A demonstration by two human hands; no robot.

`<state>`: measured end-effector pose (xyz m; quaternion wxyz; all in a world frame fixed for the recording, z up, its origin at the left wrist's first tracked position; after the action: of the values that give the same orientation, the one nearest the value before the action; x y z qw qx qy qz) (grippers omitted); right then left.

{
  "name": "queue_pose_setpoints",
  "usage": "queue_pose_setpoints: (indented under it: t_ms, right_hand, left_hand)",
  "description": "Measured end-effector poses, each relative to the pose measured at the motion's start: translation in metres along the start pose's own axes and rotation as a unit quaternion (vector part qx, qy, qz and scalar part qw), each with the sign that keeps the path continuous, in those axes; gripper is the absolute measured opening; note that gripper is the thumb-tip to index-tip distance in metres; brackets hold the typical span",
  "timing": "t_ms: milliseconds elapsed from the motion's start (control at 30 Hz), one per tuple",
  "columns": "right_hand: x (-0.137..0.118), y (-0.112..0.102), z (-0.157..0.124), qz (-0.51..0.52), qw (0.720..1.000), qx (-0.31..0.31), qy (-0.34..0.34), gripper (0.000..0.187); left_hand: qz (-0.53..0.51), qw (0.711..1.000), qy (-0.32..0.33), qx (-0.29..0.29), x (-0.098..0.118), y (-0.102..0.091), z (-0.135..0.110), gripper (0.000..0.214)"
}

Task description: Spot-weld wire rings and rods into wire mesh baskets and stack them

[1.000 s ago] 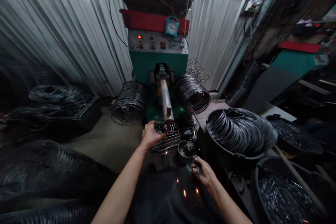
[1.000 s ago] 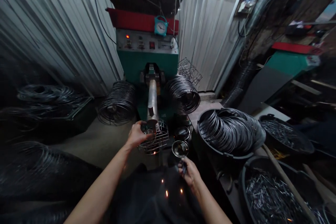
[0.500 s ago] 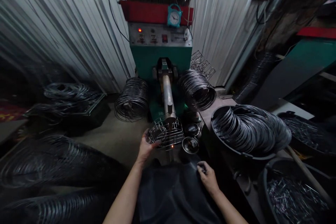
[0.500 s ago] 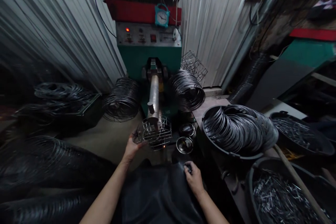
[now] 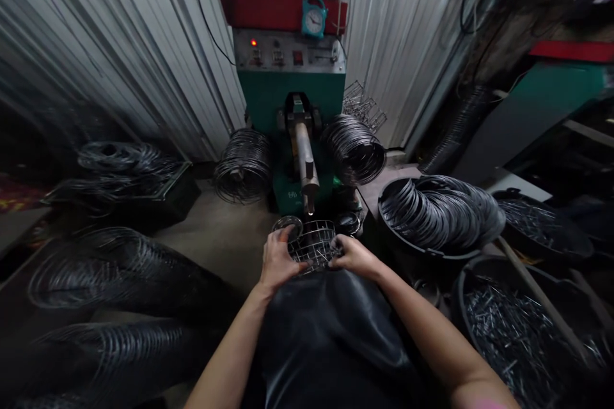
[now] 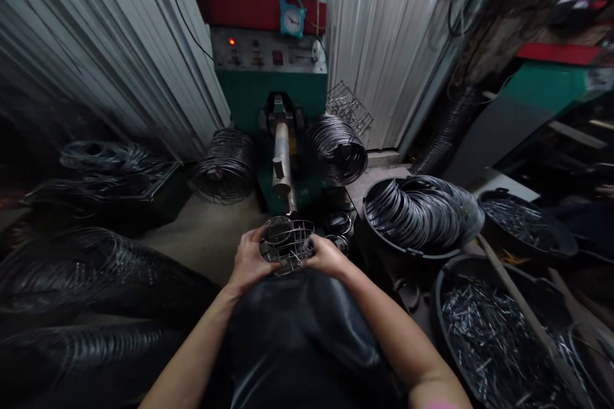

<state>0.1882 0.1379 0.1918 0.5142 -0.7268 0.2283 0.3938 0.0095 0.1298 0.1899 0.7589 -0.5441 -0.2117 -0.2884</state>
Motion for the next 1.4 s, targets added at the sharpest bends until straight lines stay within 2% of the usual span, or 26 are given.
queue_pose_setpoints:
  t_ms: [67,133,233,300,400,533,700,867,1000,1267,1400]
  right_hand:
    - [-0.002,0.002,0.008,-0.003,0.999,0.031,0.006,0.026]
    - [-0.003,0.001,0.01,-0.012,0.996,0.089,-0.003,0.023]
    - [-0.001,0.001,0.002,-0.023,0.985,0.169,-0.021,0.013]
    - [0.001,0.006,-0.004,-0.009,0.982,0.183,-0.042,0.008]
    - [0.006,0.015,-0.009,0.041,0.982,0.166,-0.076,0.012]
    - [0.011,0.018,-0.01,0.072,0.984,0.137,-0.085,0.022]
    - [0.005,0.019,-0.008,0.023,0.99,0.06,-0.125,0.024]
    - [-0.004,0.022,-0.012,-0.045,0.979,0.0,-0.2,0.025]
    - [-0.005,0.026,-0.012,-0.098,0.972,-0.003,-0.215,0.029]
    - [-0.01,0.031,-0.01,-0.123,0.959,0.021,-0.255,0.021]
    - [-0.009,0.034,-0.002,-0.147,0.955,0.036,-0.254,0.021]
  left_hand:
    - [0.042,0.999,0.009,-0.012,0.018,-0.001,0.001,0.082]
    - [0.07,0.997,0.023,-0.026,0.031,0.002,0.0,0.081]
    - [0.097,0.993,0.043,-0.051,0.039,0.011,-0.003,0.082]
    - [0.106,0.991,0.048,-0.063,0.04,0.015,-0.004,0.083]
    - [0.102,0.991,0.045,-0.078,0.039,0.019,-0.005,0.086]
    - [0.081,0.992,0.033,-0.091,0.04,0.018,-0.005,0.084]
    - [0.07,0.992,0.032,-0.096,0.039,0.017,-0.003,0.084]
    - [0.069,0.993,0.022,-0.097,0.033,0.017,-0.002,0.086]
    - [0.067,0.992,0.015,-0.103,0.029,0.017,-0.001,0.085]
    - [0.052,0.992,0.004,-0.111,0.021,0.022,0.003,0.085]
    - [0.032,0.993,0.009,-0.111,0.013,0.024,0.012,0.084]
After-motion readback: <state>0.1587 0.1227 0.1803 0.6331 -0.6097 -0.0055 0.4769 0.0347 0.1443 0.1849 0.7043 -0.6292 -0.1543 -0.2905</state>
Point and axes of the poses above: each hand's wrist, its own z-axis towards the middle knuckle, its own y-axis out of the palm, x = y × z, the point moved 9 cm from there along z, towards the middle knuckle, and after that the axes turned 1 degree about -z, right-handed, at the moved point
